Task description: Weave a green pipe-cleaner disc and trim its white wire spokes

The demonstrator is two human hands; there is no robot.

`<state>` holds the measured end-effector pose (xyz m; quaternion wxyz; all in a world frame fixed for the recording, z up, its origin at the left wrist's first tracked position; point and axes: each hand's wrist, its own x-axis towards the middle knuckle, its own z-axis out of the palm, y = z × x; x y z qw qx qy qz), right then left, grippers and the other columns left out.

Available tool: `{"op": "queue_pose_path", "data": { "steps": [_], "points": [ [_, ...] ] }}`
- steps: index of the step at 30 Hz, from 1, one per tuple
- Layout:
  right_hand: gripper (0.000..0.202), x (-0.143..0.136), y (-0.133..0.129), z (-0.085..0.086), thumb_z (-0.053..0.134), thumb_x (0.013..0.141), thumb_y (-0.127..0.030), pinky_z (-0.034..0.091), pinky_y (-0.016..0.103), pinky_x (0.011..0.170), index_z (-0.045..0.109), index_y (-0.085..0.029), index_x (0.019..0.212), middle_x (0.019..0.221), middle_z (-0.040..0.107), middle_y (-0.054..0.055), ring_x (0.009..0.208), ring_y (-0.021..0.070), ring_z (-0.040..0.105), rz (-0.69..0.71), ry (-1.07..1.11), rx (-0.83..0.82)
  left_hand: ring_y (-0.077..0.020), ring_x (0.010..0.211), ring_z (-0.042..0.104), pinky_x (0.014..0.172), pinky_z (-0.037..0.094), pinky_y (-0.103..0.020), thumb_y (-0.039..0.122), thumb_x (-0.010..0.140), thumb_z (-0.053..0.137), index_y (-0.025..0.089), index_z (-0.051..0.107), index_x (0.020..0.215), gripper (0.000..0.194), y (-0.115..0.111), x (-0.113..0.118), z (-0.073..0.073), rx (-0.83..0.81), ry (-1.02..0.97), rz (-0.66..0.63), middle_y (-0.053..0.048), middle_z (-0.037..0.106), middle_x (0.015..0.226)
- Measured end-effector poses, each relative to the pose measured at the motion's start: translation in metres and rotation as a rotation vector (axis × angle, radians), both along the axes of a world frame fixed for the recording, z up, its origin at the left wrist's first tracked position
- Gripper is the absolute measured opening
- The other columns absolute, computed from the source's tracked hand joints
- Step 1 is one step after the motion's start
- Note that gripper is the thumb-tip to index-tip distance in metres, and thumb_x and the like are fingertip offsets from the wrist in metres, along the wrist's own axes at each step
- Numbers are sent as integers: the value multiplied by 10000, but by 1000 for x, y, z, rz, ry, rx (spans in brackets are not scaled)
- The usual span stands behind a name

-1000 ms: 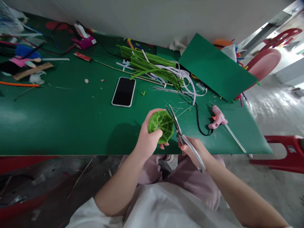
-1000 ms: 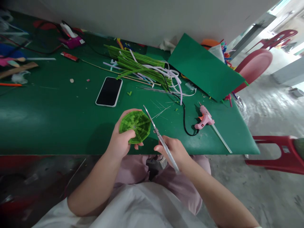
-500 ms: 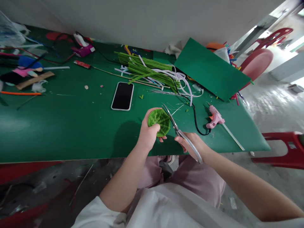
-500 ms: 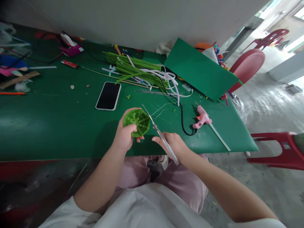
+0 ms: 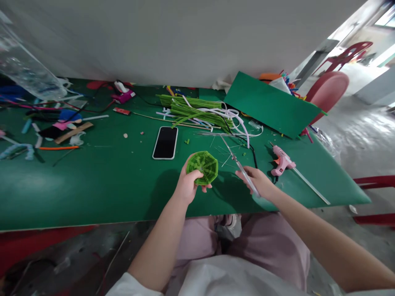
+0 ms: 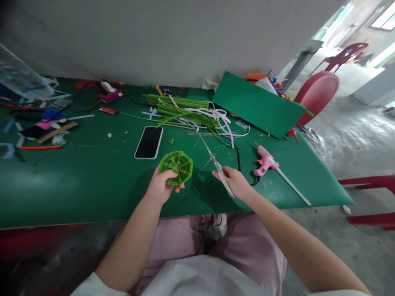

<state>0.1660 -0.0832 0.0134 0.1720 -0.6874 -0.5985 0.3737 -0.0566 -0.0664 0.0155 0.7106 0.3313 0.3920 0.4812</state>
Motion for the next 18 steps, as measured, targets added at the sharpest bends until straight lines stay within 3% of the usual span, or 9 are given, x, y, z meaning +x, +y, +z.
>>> {"op": "queue_pose_path", "data": {
  "steps": [5, 8, 12, 15, 18],
  "points": [
    [117, 11, -8, -5, 528, 748, -336, 366, 243, 505, 551, -221, 756, 659, 601, -5, 568, 152, 555, 261, -418, 224, -179, 410, 588, 301, 404, -234, 199, 695, 561, 148, 445, 1123, 447, 9, -14, 10, 43, 50, -35, 6, 573, 627],
    [142, 1, -11, -17, 571, 737, -292, 433, 277, 619, 592, -205, 848, 840, 639, 46, 734, 195, 597, 383, -484, 340, -173, 436, 593, 316, 422, -247, 212, 691, 603, 150, 465, 1111, 446, 21, -16, 18, 75, 120, -34, -35, 616, 737],
    [193, -15, 1, -22, 600, 751, -265, 469, 350, 727, 608, -172, 920, 879, 621, 91, 834, 235, 571, 441, -463, 507, -189, 581, 629, 363, 463, -256, 248, 675, 640, 202, 462, 1172, 530, 41, -6, 21, 94, 244, 52, -77, 619, 951],
    [173, -20, 16, -4, 592, 773, -244, 482, 350, 742, 615, -199, 938, 887, 631, 74, 848, 221, 574, 416, -305, 586, -207, 696, 637, 449, 504, -273, 281, 698, 618, 234, 495, 1153, 474, 51, 6, 18, 143, 355, 64, -68, 615, 998],
    [154, -22, 30, 23, 516, 833, -259, 491, 307, 722, 617, -208, 937, 879, 648, 57, 828, 184, 597, 171, -80, 694, -218, 824, 622, 632, 530, -316, 269, 721, 585, 215, 551, 1071, 356, 54, 17, 11, 245, 416, 51, -56, 624, 976]
  ]
}}
